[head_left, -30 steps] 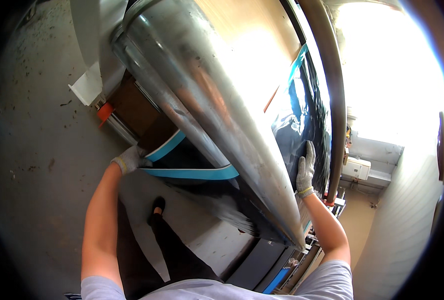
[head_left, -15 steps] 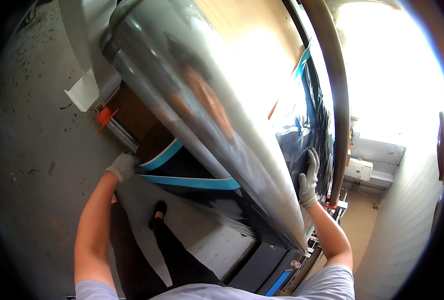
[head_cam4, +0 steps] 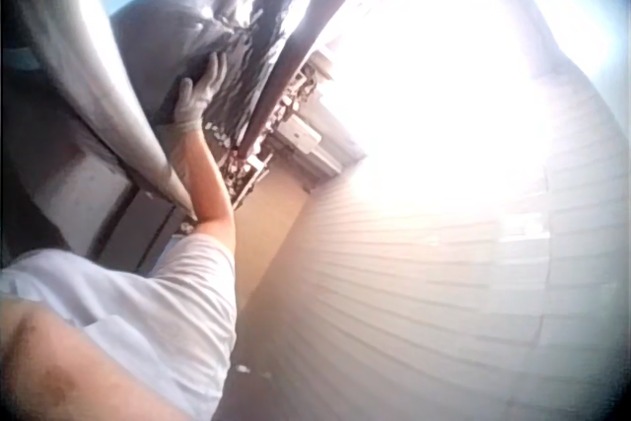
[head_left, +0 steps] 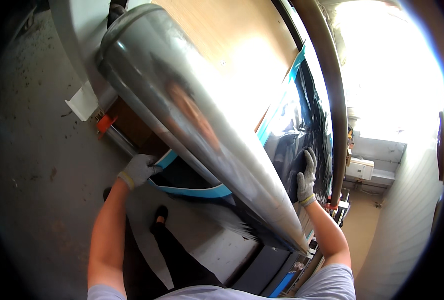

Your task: The person removes a cardboard tube from a plastic-wrapped roll, then unwraps the roll and places it on a machine. They then handle several flat sheets of material, placing them on the machine's surface.

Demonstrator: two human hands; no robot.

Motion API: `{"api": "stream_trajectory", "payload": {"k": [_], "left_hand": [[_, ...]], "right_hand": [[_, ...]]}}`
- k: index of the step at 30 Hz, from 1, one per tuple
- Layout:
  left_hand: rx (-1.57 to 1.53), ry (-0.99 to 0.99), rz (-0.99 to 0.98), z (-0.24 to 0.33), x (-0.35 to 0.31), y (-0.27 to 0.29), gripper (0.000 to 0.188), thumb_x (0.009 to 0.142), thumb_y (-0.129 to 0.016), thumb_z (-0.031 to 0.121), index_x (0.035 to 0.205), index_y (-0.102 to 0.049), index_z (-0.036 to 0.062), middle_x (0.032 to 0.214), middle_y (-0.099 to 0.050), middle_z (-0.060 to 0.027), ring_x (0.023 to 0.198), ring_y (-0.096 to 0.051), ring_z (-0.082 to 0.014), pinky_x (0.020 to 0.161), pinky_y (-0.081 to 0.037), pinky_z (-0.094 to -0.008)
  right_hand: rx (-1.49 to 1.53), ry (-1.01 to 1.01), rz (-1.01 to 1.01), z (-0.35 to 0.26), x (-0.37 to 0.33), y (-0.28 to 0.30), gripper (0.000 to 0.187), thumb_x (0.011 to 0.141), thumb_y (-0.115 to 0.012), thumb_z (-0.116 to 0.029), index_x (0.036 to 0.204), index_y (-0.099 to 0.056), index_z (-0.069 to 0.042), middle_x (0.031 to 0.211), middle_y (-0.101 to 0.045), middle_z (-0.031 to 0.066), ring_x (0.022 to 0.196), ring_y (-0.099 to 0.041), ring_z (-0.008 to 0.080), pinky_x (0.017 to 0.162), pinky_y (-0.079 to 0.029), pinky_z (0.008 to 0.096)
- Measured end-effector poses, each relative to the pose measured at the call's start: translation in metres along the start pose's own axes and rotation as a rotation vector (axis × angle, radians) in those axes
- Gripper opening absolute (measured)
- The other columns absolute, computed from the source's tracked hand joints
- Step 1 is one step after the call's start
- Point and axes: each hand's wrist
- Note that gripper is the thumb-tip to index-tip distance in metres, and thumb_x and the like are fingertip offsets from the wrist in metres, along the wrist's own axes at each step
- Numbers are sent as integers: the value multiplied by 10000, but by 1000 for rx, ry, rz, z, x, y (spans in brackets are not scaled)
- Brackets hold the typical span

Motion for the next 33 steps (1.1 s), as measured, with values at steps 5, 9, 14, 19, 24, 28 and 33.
{"api": "stream_trajectory", "payload": {"k": [5,9,14,19,24,28,33], "left_hand": [[79,87,-38,36,3,8,286,871,-687,199,1012,-681,-49,799,-664,-178,724,-625,-264,730,-486,-389],[-20,26,-27,-5,16,0,306,874,-694,220,1033,-683,-40,831,-680,-170,760,-638,-266,750,-492,-389],[315,-47,301,-11,-9,12,338,887,-669,210,1089,-652,-60,956,-684,-124,893,-612,-172,829,-490,-340],[-106,-69,989,41,-79,164,227,910,-622,166,943,-690,-47,840,-692,-114,741,-640,-165,682,-516,-318],[-62,-586,1135,338,-81,266,195,944,-583,118,953,-673,-55,855,-689,-73,814,-634,-135,754,-505,-290],[779,-937,1030,494,-35,278,236,928,-475,44,990,-701,17,965,-705,-174,890,-682,-311,810,-520,-391],[1329,-781,711,531,-4,291,186,843,-528,74,887,-708,69,870,-699,-168,875,-671,-359,820,-527,-431]], "right_hand": [[-16,-10,12,9,7,2,757,936,-459,-556,1464,-374,-21,1505,-338,215,1404,-312,373,1161,-233,446],[-20,17,45,2,13,3,709,939,-468,-530,1455,-399,-48,1493,-361,210,1394,-328,380,1155,-242,452],[-95,-2,127,-3,14,7,582,920,-526,-375,1403,-459,-58,1438,-428,209,1354,-377,400,1136,-267,474],[-185,-68,209,-1,-2,14,467,825,-611,-146,1277,-531,-60,1306,-511,191,1254,-459,391,1085,-322,481],[-140,-55,220,-1,0,20,436,813,-616,-114,1237,-535,-54,1247,-529,179,1197,-485,386,1041,-353,494],[-127,-56,218,-7,9,29,441,809,-616,-106,1239,-532,-52,1254,-521,183,1199,-476,395,1036,-356,504],[-88,-121,200,-5,5,26,451,798,-626,-99,1238,-536,-62,1274,-509,188,1213,-464,409,1046,-356,517]]}}
Point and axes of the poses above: each hand's wrist, its own x-axis towards the middle knuckle, its own y-axis out of the back of the hand, z = x × y
